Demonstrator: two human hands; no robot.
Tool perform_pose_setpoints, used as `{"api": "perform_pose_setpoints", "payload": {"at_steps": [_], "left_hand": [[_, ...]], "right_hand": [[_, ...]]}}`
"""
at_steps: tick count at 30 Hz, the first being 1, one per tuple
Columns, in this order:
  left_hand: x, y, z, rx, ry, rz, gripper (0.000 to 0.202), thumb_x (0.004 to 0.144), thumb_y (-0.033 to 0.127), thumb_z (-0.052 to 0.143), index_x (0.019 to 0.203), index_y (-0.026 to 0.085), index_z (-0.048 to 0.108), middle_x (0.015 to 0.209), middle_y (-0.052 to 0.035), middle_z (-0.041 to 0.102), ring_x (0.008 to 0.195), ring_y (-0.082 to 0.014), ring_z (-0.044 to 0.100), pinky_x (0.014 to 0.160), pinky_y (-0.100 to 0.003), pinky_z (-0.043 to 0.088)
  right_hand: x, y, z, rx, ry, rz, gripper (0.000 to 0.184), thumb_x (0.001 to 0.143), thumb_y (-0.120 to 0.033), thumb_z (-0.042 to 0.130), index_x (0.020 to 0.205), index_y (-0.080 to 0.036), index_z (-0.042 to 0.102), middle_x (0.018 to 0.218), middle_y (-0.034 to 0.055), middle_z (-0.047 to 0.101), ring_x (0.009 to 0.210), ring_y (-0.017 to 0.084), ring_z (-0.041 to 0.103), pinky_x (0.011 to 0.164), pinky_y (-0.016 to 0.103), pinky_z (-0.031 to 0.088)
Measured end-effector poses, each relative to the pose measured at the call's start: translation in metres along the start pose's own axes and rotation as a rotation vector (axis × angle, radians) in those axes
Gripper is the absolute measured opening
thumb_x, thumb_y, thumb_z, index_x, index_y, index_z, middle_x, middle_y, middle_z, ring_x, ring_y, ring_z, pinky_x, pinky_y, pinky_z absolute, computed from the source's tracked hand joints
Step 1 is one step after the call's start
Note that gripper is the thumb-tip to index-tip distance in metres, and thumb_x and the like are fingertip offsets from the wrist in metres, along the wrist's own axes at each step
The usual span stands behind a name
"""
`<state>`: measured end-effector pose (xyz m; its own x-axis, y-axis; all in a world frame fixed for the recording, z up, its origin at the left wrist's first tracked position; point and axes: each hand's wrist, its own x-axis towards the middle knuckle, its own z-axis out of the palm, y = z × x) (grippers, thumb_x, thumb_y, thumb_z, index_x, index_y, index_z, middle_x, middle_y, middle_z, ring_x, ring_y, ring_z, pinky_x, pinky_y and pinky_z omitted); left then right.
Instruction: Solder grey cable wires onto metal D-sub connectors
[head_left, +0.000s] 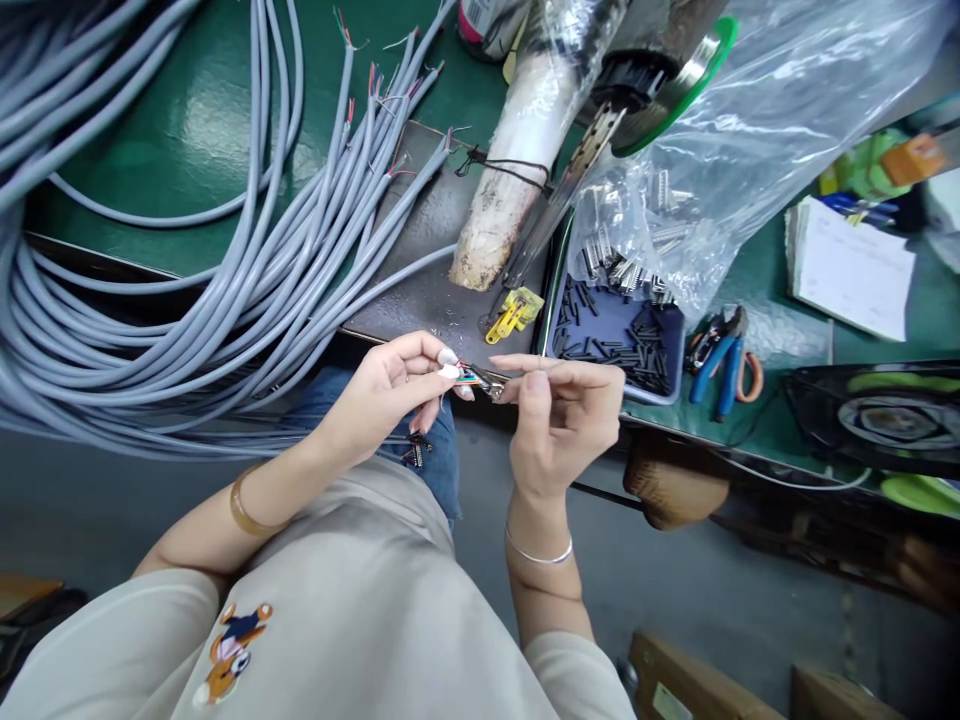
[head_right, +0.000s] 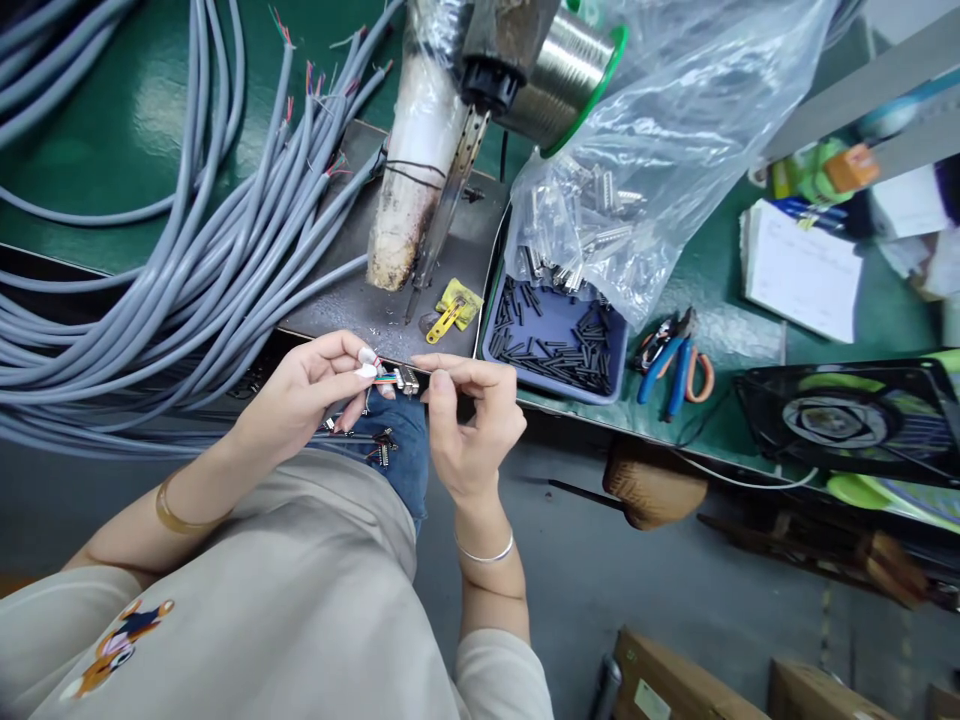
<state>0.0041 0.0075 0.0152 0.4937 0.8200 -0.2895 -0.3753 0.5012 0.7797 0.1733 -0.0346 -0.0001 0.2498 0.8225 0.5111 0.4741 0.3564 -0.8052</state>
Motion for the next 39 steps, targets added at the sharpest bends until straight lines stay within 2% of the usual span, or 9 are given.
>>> {"api": "perform_pose_setpoints", "payload": {"at_steps": [3, 6, 11, 15, 18, 23, 27, 32, 39], "left_hand": [[0.0, -0.002, -0.001, 0.004, 0.003, -0.006, 0.024, 0.082, 0.029, 0.077, 0.086, 0.015, 0.058, 0.072, 0.0015, 0.069, 0.04, -0.003, 0.051, 0.041, -0.016, 0.036], [-0.001, -0.002, -0.001, 0.031, 0.012, -0.008, 0.025, 0.08, 0.031, 0.078, 0.085, 0.015, 0.059, 0.068, 0.0032, 0.065, 0.04, -0.0034, 0.05, 0.04, -0.017, 0.035], [-0.005, 0.001, 0.002, 0.126, 0.009, 0.044, 0.027, 0.079, 0.032, 0.08, 0.083, 0.015, 0.06, 0.068, 0.0032, 0.062, 0.045, -0.0027, 0.048, 0.043, -0.016, 0.038], [-0.007, 0.001, 0.003, 0.167, -0.021, 0.084, 0.026, 0.081, 0.032, 0.079, 0.085, 0.015, 0.06, 0.067, 0.0036, 0.06, 0.047, -0.0033, 0.049, 0.044, -0.015, 0.04], [-0.008, -0.003, 0.002, 0.152, -0.015, 0.084, 0.025, 0.086, 0.033, 0.074, 0.087, 0.016, 0.056, 0.063, 0.0062, 0.055, 0.045, -0.0036, 0.05, 0.044, -0.015, 0.04], [-0.006, -0.006, 0.0, 0.115, -0.032, 0.091, 0.028, 0.087, 0.034, 0.074, 0.088, 0.017, 0.052, 0.068, 0.0051, 0.061, 0.044, -0.0033, 0.052, 0.045, -0.015, 0.042], [-0.004, -0.003, -0.001, 0.078, -0.04, 0.074, 0.033, 0.083, 0.038, 0.08, 0.086, 0.016, 0.055, 0.068, 0.0027, 0.066, 0.046, -0.0053, 0.057, 0.046, -0.016, 0.047], [-0.004, -0.006, -0.002, 0.103, -0.013, 0.069, 0.031, 0.075, 0.035, 0.087, 0.081, 0.014, 0.065, 0.064, 0.0007, 0.067, 0.05, -0.0078, 0.062, 0.048, -0.017, 0.05], [-0.004, -0.011, 0.001, 0.143, 0.038, 0.202, 0.017, 0.072, 0.022, 0.085, 0.075, 0.012, 0.072, 0.087, -0.0055, 0.074, 0.057, -0.007, 0.064, 0.052, -0.018, 0.057]], "right_hand": [[0.005, -0.003, -0.003, -0.088, -0.012, 0.036, 0.01, 0.098, -0.023, 0.062, 0.095, -0.025, 0.053, 0.086, -0.0019, 0.077, 0.056, 0.011, 0.067, 0.051, 0.024, 0.051], [0.011, -0.005, -0.005, -0.138, -0.158, 0.122, 0.012, 0.098, -0.025, 0.06, 0.093, -0.024, 0.049, 0.075, -0.0048, 0.073, 0.049, 0.009, 0.061, 0.044, 0.021, 0.044], [0.022, -0.004, -0.007, -0.021, -0.351, 0.245, 0.019, 0.098, -0.029, 0.059, 0.086, -0.024, 0.046, 0.061, -0.0102, 0.055, 0.044, 0.006, 0.052, 0.041, 0.018, 0.038], [0.026, -0.005, -0.009, 0.029, -0.412, 0.271, 0.017, 0.094, -0.03, 0.065, 0.084, -0.022, 0.054, 0.073, -0.0054, 0.066, 0.051, 0.007, 0.057, 0.046, 0.019, 0.044], [0.026, -0.011, -0.011, 0.038, -0.38, 0.23, 0.015, 0.092, -0.026, 0.067, 0.082, -0.02, 0.057, 0.089, -0.0006, 0.074, 0.054, 0.006, 0.058, 0.048, 0.021, 0.047], [0.023, -0.021, -0.012, -0.043, -0.324, 0.108, 0.016, 0.09, -0.02, 0.068, 0.078, -0.021, 0.057, 0.092, 0.0014, 0.076, 0.065, 0.01, 0.065, 0.054, 0.023, 0.052], [0.016, -0.022, -0.014, -0.104, -0.251, -0.113, 0.014, 0.088, -0.015, 0.069, 0.082, -0.023, 0.059, 0.095, 0.0019, 0.077, 0.083, 0.016, 0.074, 0.071, 0.032, 0.061], [0.005, -0.01, -0.013, -0.243, -0.13, -0.351, 0.018, 0.086, -0.01, 0.072, 0.092, -0.024, 0.063, 0.095, 0.0012, 0.08, 0.082, 0.017, 0.077, 0.07, 0.029, 0.062], [-0.008, 0.004, -0.011, -0.263, -0.101, -0.288, 0.019, 0.087, -0.009, 0.071, 0.096, -0.024, 0.066, 0.096, 0.0017, 0.081, 0.085, 0.018, 0.079, 0.072, 0.03, 0.065]]}}
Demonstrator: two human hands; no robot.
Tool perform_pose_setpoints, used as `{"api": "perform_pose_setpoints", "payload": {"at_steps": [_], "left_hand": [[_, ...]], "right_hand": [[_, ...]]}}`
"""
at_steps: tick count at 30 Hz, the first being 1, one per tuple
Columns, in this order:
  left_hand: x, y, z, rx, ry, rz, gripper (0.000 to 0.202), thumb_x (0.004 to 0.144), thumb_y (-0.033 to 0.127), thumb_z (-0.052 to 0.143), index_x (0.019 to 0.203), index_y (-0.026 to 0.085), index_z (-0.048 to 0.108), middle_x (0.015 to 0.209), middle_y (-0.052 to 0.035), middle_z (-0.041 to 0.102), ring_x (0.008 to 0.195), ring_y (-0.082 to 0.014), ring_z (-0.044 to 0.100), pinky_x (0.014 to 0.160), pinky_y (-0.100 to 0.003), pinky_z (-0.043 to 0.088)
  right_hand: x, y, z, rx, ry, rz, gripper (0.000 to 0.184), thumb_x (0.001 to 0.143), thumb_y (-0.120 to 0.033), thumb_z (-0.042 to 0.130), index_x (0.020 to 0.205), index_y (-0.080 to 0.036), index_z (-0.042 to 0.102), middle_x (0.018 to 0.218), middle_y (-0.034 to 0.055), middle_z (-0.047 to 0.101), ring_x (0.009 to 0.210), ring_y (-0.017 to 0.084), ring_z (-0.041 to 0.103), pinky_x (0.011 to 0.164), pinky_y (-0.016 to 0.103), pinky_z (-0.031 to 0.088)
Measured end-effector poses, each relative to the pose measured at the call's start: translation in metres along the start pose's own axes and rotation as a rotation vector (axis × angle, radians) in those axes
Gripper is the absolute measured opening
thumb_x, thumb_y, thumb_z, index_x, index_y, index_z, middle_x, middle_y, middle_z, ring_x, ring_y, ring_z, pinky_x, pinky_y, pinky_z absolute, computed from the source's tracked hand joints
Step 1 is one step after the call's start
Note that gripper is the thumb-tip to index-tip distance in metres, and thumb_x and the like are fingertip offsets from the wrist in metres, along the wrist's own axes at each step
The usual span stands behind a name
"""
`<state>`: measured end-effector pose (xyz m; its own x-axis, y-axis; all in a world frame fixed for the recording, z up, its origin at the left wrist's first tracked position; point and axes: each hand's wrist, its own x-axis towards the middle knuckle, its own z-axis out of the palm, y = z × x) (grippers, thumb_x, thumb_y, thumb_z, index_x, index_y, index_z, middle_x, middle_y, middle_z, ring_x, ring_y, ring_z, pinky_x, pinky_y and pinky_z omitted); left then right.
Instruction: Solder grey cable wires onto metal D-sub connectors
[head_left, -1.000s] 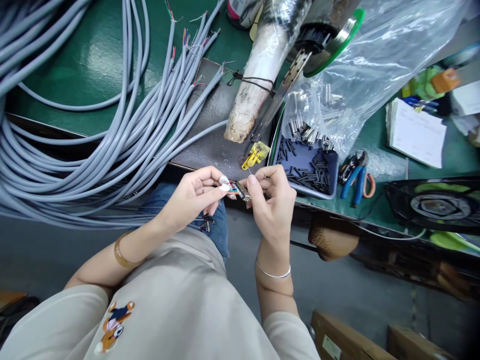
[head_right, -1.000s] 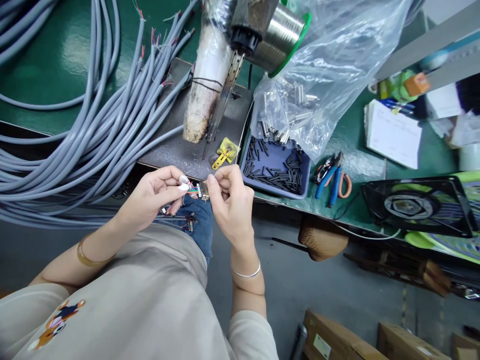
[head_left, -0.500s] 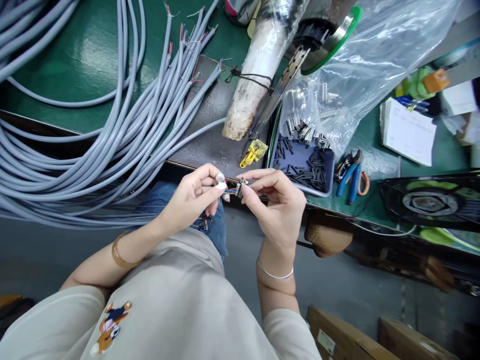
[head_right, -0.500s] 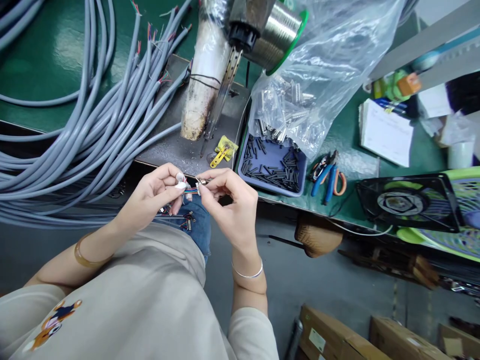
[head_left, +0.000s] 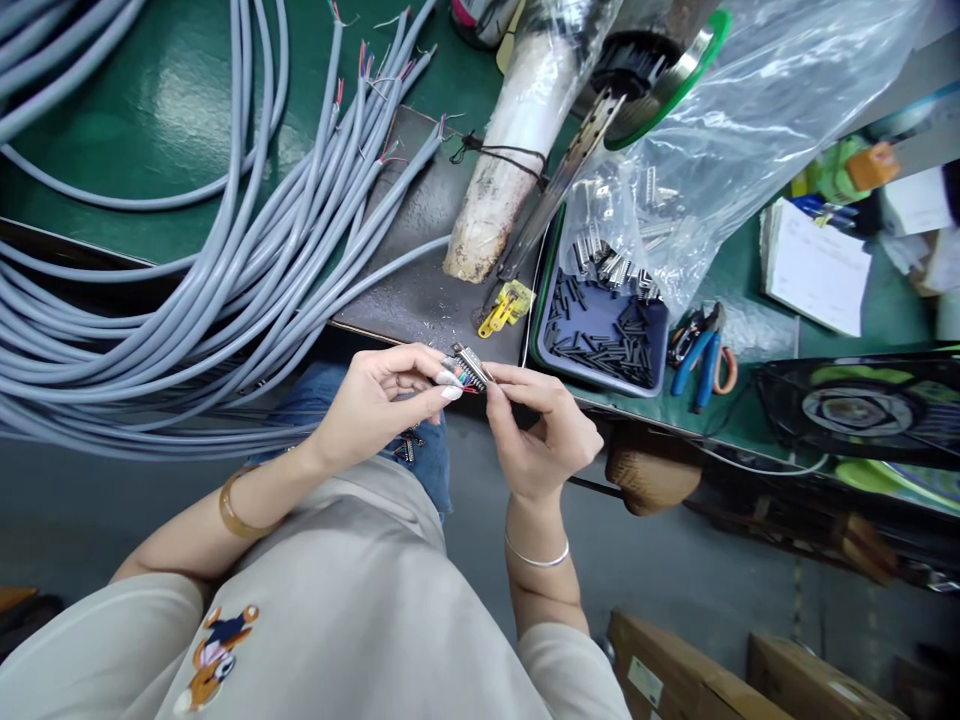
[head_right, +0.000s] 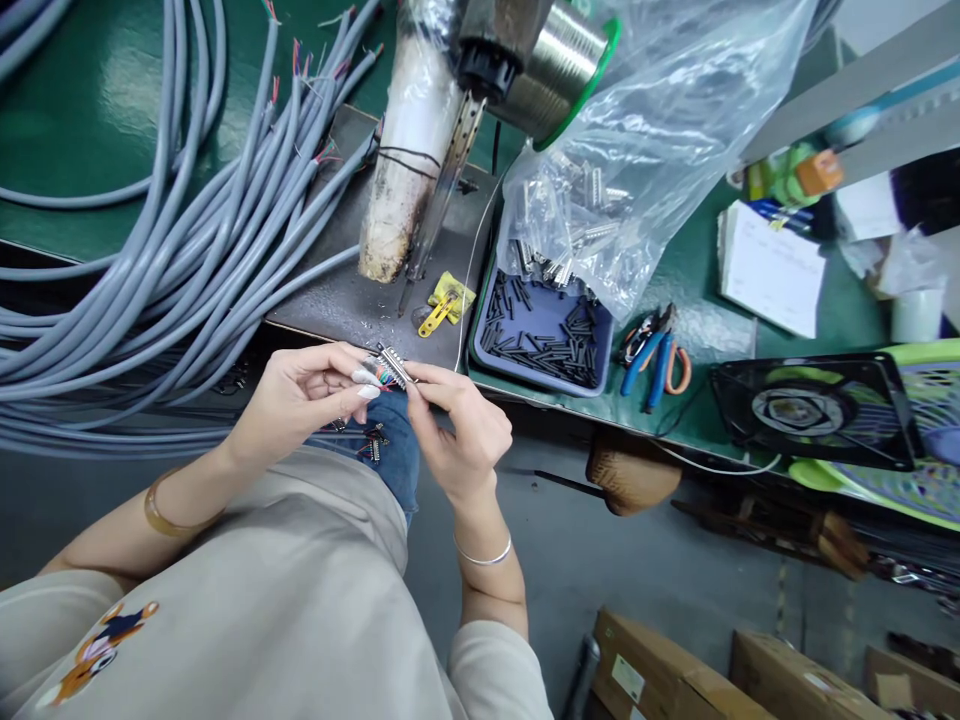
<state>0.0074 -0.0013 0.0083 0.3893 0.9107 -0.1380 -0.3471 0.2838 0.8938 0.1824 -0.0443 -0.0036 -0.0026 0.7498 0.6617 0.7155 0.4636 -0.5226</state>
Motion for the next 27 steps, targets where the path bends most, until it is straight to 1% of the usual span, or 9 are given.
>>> {"api": "perform_pose_setpoints", "payload": {"at_steps": [2, 4, 7, 9, 11, 13, 15, 18, 27], "left_hand": [[0.0, -0.001, 0.001, 0.017, 0.017, 0.015, 0.015, 0.072, 0.02, 0.084, 0.074, 0.011, 0.072, 0.086, -0.0053, 0.073, 0.057, -0.0069, 0.064, 0.053, -0.018, 0.057], [0.001, -0.002, 0.002, 0.041, 0.05, 0.024, 0.014, 0.072, 0.019, 0.083, 0.073, 0.011, 0.071, 0.085, -0.0046, 0.072, 0.056, -0.0062, 0.063, 0.052, -0.017, 0.056], [0.003, -0.002, 0.003, 0.072, 0.086, 0.029, 0.017, 0.071, 0.02, 0.084, 0.072, 0.012, 0.069, 0.083, -0.0036, 0.071, 0.054, -0.0055, 0.061, 0.049, -0.017, 0.053], [0.004, -0.002, 0.003, 0.085, 0.104, 0.02, 0.02, 0.069, 0.021, 0.085, 0.071, 0.012, 0.068, 0.082, -0.0032, 0.07, 0.053, -0.0054, 0.06, 0.05, -0.017, 0.052], [0.005, -0.002, 0.003, 0.093, 0.129, 0.009, 0.022, 0.068, 0.021, 0.087, 0.071, 0.012, 0.067, 0.081, -0.0028, 0.07, 0.054, -0.0052, 0.06, 0.05, -0.017, 0.052], [0.007, -0.002, 0.003, 0.093, 0.147, -0.005, 0.023, 0.067, 0.022, 0.087, 0.072, 0.013, 0.066, 0.081, -0.0029, 0.071, 0.054, -0.0052, 0.059, 0.051, -0.017, 0.051], [0.007, -0.002, 0.003, 0.092, 0.145, -0.023, 0.022, 0.069, 0.023, 0.085, 0.072, 0.013, 0.065, 0.081, -0.0034, 0.071, 0.054, -0.0051, 0.058, 0.05, -0.017, 0.049], [0.009, -0.002, 0.002, 0.097, 0.123, -0.047, 0.019, 0.071, 0.021, 0.081, 0.074, 0.013, 0.064, 0.078, -0.0027, 0.07, 0.051, -0.0043, 0.056, 0.048, -0.016, 0.046], [0.013, -0.004, -0.011, -0.107, -0.015, -0.047, 0.011, 0.065, 0.009, 0.072, 0.072, 0.014, 0.066, 0.087, -0.0013, 0.068, 0.052, -0.0052, 0.061, 0.048, -0.017, 0.048]], "right_hand": [[0.001, 0.001, -0.002, 0.024, 0.024, 0.03, 0.018, 0.089, -0.009, 0.07, 0.098, -0.024, 0.067, 0.095, 0.0018, 0.081, 0.083, 0.019, 0.079, 0.071, 0.031, 0.065], [0.005, 0.003, -0.004, 0.027, 0.129, 0.009, 0.016, 0.092, -0.012, 0.067, 0.102, -0.024, 0.071, 0.08, -0.0012, 0.077, 0.067, 0.016, 0.075, 0.058, 0.029, 0.062], [0.016, 0.004, -0.007, 0.017, 0.507, -0.089, 0.015, 0.095, -0.027, 0.066, 0.108, -0.029, 0.073, 0.07, -0.0049, 0.067, 0.035, 0.007, 0.047, 0.034, 0.026, 0.043], [0.022, 0.002, -0.009, -0.011, 0.654, -0.095, 0.02, 0.094, -0.031, 0.068, 0.113, -0.034, 0.071, 0.09, -0.0026, 0.072, 0.034, 0.004, 0.043, 0.028, 0.025, 0.038], [0.023, 0.0, -0.01, -0.045, 0.575, -0.04, 0.026, 0.095, -0.024, 0.066, 0.119, -0.033, 0.068, 0.1, -0.0014, 0.074, 0.045, 0.008, 0.061, 0.038, 0.025, 0.054], [0.02, -0.001, -0.012, -0.093, 0.375, -0.024, 0.026, 0.094, -0.015, 0.066, 0.116, -0.028, 0.068, 0.091, -0.0023, 0.077, 0.065, 0.015, 0.075, 0.063, 0.031, 0.069], [0.015, -0.002, -0.013, -0.151, 0.162, -0.088, 0.023, 0.089, -0.01, 0.072, 0.107, -0.024, 0.069, 0.088, -0.0019, 0.08, 0.077, 0.018, 0.079, 0.077, 0.034, 0.07], [0.011, 0.0, -0.011, -0.189, -0.038, -0.193, 0.023, 0.084, -0.009, 0.078, 0.1, -0.02, 0.067, 0.098, 0.0047, 0.082, 0.083, 0.017, 0.08, 0.072, 0.026, 0.066], [0.007, 0.0, 0.007, -0.094, 0.034, -0.028, 0.02, 0.087, -0.008, 0.073, 0.092, -0.025, 0.063, 0.092, -0.0004, 0.081, 0.081, 0.016, 0.078, 0.07, 0.027, 0.063]]}}
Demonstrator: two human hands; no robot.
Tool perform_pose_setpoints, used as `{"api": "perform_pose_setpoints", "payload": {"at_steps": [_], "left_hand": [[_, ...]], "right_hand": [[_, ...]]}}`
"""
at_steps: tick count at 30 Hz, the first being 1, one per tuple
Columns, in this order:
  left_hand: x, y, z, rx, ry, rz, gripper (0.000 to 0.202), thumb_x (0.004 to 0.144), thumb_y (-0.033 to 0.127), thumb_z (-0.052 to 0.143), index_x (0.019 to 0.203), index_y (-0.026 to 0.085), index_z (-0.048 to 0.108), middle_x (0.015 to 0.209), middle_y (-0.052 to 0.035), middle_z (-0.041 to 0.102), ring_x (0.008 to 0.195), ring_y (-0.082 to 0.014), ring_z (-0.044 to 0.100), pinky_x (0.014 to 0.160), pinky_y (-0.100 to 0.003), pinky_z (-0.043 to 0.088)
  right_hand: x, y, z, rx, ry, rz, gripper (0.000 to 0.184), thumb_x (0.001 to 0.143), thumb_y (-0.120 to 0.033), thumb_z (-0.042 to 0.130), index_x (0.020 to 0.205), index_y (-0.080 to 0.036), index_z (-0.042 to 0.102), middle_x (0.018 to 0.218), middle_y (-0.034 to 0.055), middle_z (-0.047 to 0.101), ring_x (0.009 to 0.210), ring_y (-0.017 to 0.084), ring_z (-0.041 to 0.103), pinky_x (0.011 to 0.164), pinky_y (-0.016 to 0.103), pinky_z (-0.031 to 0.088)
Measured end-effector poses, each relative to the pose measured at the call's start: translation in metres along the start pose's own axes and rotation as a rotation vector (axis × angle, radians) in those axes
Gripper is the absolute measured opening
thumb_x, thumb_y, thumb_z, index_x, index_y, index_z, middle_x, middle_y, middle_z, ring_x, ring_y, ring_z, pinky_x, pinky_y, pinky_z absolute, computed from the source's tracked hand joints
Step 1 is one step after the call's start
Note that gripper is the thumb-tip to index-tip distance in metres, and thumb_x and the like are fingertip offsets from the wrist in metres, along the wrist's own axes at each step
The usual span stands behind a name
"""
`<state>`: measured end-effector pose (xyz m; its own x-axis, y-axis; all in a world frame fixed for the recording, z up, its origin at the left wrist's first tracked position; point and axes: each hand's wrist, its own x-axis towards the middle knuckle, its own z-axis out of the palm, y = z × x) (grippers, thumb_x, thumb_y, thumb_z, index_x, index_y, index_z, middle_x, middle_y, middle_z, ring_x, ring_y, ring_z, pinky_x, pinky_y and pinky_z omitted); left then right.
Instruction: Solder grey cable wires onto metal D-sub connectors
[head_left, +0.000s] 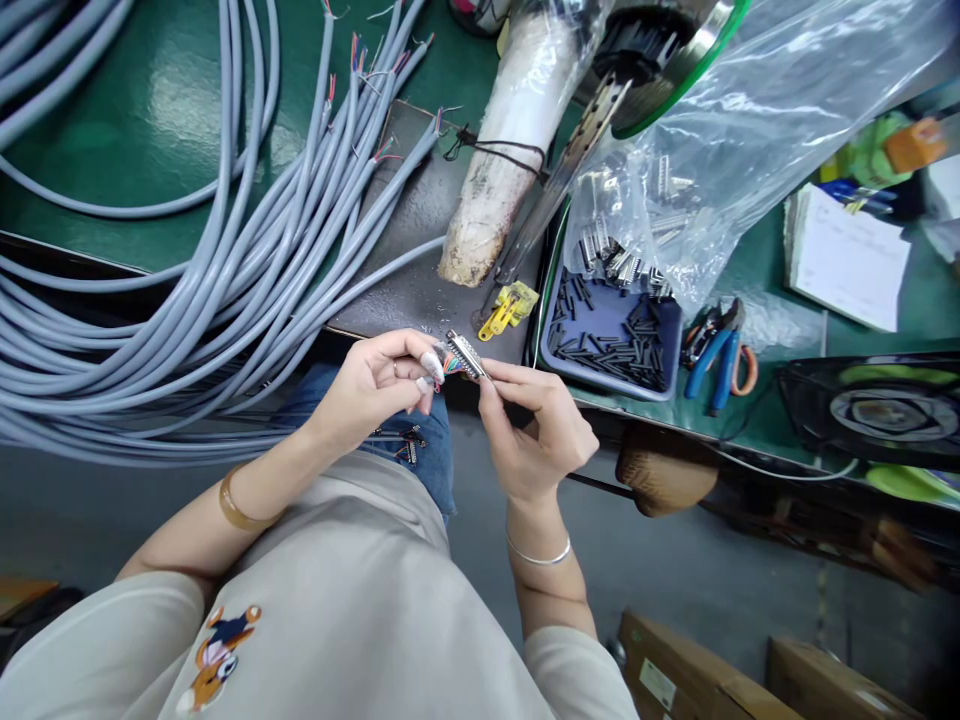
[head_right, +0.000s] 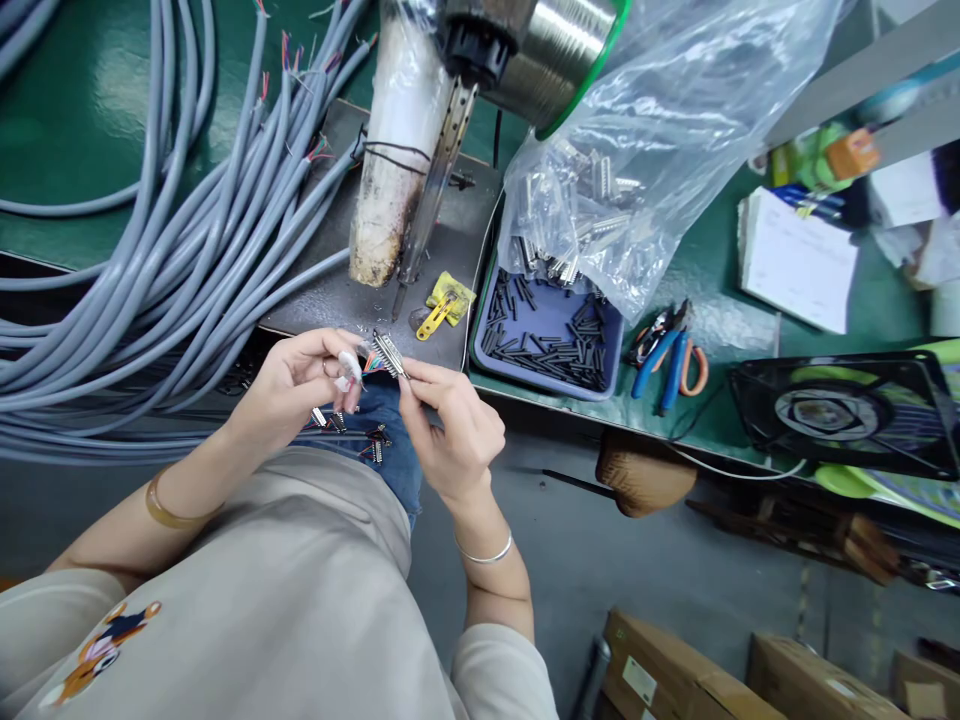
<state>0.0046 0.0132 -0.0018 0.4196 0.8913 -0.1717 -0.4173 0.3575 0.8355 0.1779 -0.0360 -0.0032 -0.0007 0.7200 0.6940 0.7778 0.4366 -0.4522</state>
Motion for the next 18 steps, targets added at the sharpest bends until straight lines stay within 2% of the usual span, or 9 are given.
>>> {"api": "perform_pose_setpoints", "payload": {"at_steps": [6, 11, 14, 18], "left_hand": [[0.0, -0.004, -0.009, -0.121, -0.089, -0.005, 0.011, 0.064, 0.007, 0.073, 0.07, 0.014, 0.068, 0.082, -0.0002, 0.067, 0.05, -0.0071, 0.063, 0.047, -0.018, 0.048], [0.001, -0.005, -0.01, -0.088, -0.112, 0.053, 0.014, 0.069, 0.017, 0.082, 0.076, 0.015, 0.07, 0.088, -0.0024, 0.069, 0.052, -0.0076, 0.064, 0.048, -0.019, 0.052], [0.001, -0.003, -0.006, 0.001, -0.06, 0.061, 0.015, 0.073, 0.018, 0.083, 0.077, 0.014, 0.069, 0.087, -0.0024, 0.07, 0.052, -0.006, 0.062, 0.048, -0.017, 0.052], [0.004, 0.0, 0.003, 0.151, 0.091, 0.093, 0.017, 0.074, 0.02, 0.082, 0.076, 0.014, 0.066, 0.077, -0.0007, 0.069, 0.05, -0.004, 0.056, 0.045, -0.015, 0.048]], "right_hand": [[-0.005, -0.005, -0.004, -0.028, 0.025, -0.136, 0.022, 0.083, -0.007, 0.078, 0.097, -0.02, 0.066, 0.1, 0.0054, 0.082, 0.083, 0.016, 0.079, 0.072, 0.025, 0.064], [-0.004, -0.006, -0.002, -0.041, 0.048, -0.103, 0.02, 0.086, -0.008, 0.076, 0.097, -0.022, 0.066, 0.099, 0.0039, 0.082, 0.083, 0.016, 0.079, 0.072, 0.026, 0.064], [-0.003, -0.005, 0.002, -0.009, 0.067, -0.032, 0.019, 0.086, -0.008, 0.075, 0.094, -0.022, 0.064, 0.095, 0.0033, 0.082, 0.082, 0.015, 0.078, 0.072, 0.026, 0.064], [-0.002, -0.004, 0.009, -0.002, 0.048, -0.002, 0.019, 0.085, -0.007, 0.073, 0.092, -0.021, 0.063, 0.097, 0.005, 0.081, 0.085, 0.016, 0.078, 0.075, 0.026, 0.063]]}}
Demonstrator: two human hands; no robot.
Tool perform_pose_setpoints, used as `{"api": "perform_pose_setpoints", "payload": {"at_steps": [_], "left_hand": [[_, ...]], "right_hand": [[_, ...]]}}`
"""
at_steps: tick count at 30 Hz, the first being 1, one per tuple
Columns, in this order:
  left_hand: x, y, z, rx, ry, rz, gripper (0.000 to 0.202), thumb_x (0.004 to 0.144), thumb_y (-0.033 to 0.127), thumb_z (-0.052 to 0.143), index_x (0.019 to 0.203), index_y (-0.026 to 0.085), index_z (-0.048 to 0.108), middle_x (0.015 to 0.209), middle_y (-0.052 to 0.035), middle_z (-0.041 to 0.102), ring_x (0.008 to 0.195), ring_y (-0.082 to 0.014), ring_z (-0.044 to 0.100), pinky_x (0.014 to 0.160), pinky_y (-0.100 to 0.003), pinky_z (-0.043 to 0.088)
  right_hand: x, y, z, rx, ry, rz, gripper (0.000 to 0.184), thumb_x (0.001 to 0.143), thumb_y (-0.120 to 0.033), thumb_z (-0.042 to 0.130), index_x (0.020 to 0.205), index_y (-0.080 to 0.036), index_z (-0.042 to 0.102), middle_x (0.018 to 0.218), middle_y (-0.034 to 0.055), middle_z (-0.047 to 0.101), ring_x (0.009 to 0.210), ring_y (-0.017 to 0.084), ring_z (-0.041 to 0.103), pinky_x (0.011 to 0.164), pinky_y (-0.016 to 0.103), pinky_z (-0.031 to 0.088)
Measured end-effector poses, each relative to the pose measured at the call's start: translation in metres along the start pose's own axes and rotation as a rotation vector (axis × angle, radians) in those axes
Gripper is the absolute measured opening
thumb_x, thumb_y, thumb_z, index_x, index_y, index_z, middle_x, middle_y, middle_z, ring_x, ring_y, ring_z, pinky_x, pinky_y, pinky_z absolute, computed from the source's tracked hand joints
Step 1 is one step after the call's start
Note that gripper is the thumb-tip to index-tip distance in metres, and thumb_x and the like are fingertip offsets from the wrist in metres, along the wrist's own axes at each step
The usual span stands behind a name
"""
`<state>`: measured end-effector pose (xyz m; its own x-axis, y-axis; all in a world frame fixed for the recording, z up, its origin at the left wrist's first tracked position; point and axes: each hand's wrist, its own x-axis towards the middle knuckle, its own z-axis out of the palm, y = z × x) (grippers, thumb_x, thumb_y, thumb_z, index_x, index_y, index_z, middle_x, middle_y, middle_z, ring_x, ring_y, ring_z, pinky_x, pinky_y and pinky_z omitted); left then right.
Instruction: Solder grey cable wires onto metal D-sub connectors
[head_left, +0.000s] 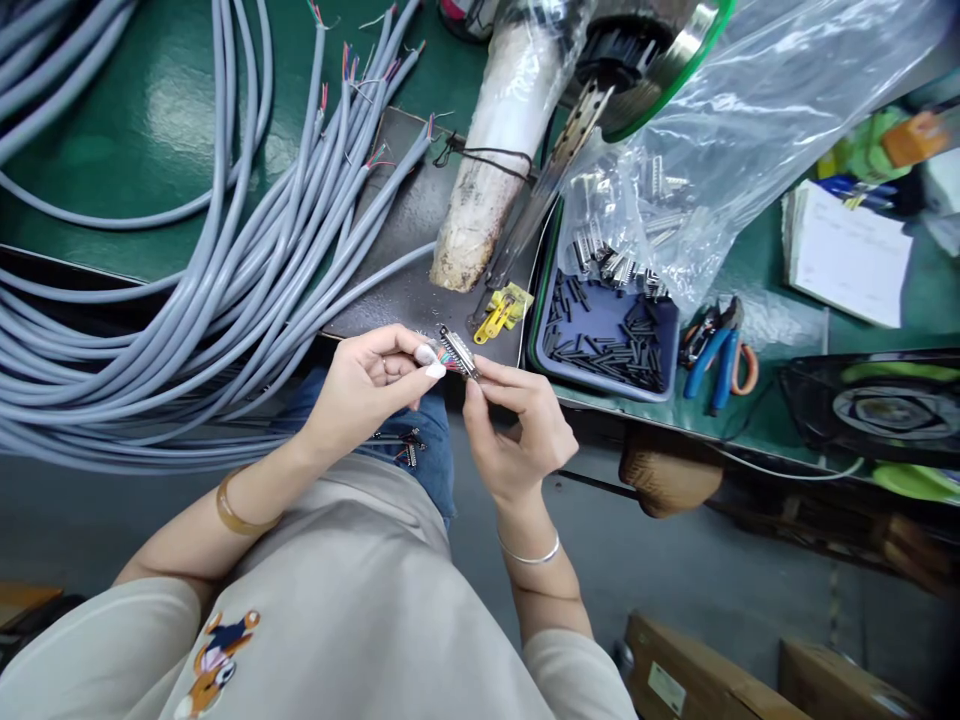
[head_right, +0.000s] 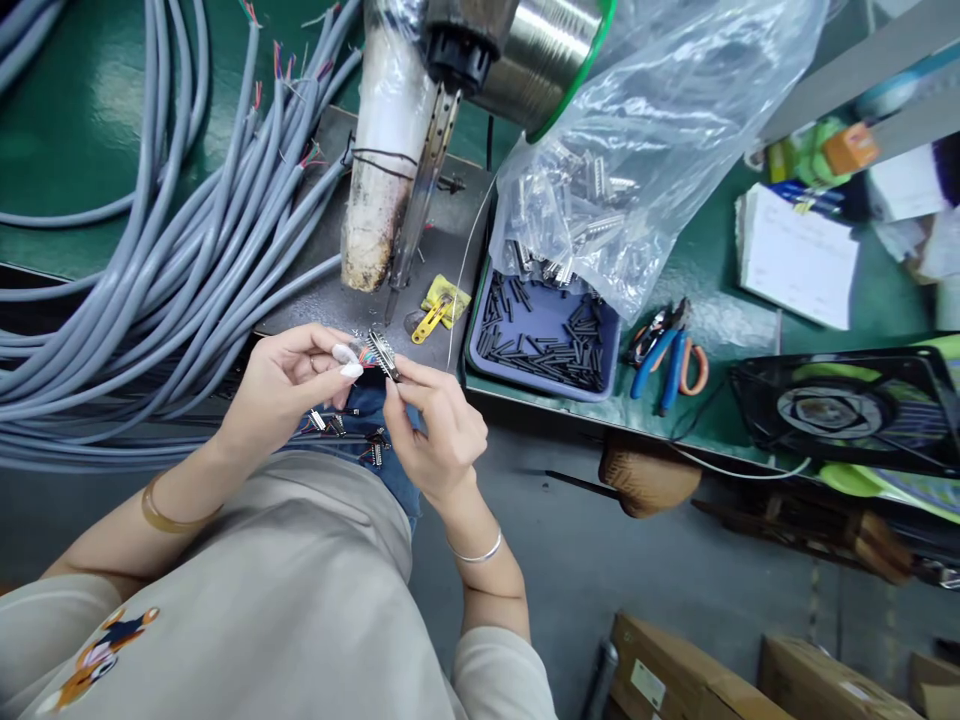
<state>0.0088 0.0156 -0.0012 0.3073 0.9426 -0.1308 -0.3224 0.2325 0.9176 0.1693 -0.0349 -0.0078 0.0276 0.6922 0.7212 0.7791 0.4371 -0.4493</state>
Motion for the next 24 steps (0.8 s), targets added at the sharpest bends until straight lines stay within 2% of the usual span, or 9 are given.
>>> {"api": "perform_pose_setpoints", "payload": {"at_steps": [6, 16, 24], "left_hand": [[0.005, 0.0, 0.014, 0.224, 0.155, 0.17, 0.011, 0.073, 0.018, 0.076, 0.073, 0.014, 0.065, 0.084, -0.0035, 0.072, 0.07, -0.0087, 0.066, 0.063, -0.017, 0.055], [0.012, 0.003, 0.02, 0.354, 0.215, 0.295, 0.009, 0.075, 0.015, 0.071, 0.072, 0.015, 0.062, 0.085, -0.0024, 0.071, 0.065, -0.0065, 0.063, 0.055, -0.014, 0.049], [0.014, 0.014, 0.026, 0.361, 0.211, 0.333, 0.012, 0.076, 0.013, 0.071, 0.072, 0.016, 0.06, 0.081, -0.001, 0.066, 0.069, -0.0077, 0.063, 0.057, -0.015, 0.05]], "right_hand": [[0.004, 0.004, 0.005, -0.03, -0.014, -0.009, 0.02, 0.086, -0.007, 0.071, 0.088, -0.023, 0.059, 0.101, 0.0059, 0.08, 0.087, 0.016, 0.078, 0.073, 0.025, 0.063], [0.019, 0.007, 0.007, 0.047, 0.021, 0.028, 0.019, 0.085, -0.007, 0.072, 0.088, -0.022, 0.061, 0.098, 0.0043, 0.08, 0.089, 0.016, 0.077, 0.077, 0.029, 0.063], [0.028, 0.004, 0.004, 0.038, 0.033, 0.042, 0.018, 0.084, -0.008, 0.076, 0.088, -0.021, 0.065, 0.099, 0.0037, 0.08, 0.089, 0.016, 0.076, 0.079, 0.03, 0.064]]}}
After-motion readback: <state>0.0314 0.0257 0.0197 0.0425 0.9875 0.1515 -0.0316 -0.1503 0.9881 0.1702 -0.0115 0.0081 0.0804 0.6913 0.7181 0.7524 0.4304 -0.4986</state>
